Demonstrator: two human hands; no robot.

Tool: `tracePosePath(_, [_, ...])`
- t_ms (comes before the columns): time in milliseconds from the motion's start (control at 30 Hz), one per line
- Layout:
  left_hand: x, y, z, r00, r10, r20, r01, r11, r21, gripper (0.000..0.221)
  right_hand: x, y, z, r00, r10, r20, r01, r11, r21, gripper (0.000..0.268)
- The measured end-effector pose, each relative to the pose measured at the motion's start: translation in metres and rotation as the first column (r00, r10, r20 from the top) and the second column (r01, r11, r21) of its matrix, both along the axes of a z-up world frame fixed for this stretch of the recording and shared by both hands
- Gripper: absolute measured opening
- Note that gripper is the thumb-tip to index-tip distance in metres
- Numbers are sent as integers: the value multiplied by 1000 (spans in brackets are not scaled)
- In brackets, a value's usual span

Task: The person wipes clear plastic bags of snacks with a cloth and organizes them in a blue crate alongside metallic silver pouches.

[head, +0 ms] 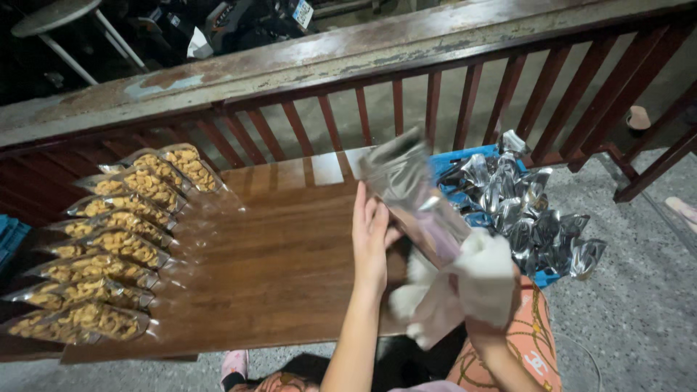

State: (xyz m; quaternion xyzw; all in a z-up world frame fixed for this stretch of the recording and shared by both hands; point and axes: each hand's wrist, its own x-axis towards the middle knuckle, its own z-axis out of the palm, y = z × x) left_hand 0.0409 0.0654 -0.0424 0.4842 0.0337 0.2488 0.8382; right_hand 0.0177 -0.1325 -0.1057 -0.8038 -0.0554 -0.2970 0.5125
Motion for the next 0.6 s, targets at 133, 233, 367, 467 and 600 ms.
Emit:
tracePosePath(133, [-21,-22,34,991,-78,-111,59,984,-166,67,-21,4,7,904,412,117,-383,899,-211,56])
tracePosePath(233, [-11,-24,25,991,-84,102,125,843,-523,81,-24,9,17,729,671,137,-589,716,-376,46])
tracePosePath(367, [-24,-44,12,951,-117,286,142,987,-71,93,-3,16,45,670,741,50,-620,595,-511,39])
tracePosePath(467, [-46,-65,21,941,-243,234,266,961,-74,101,13,22,81,776,607,172,-548,783,-295,39])
tracePosePath(600, [-58,-77,31,974,-78,213,23,967,252,118,14,35,122,783,582,222,-579,811,-83,41])
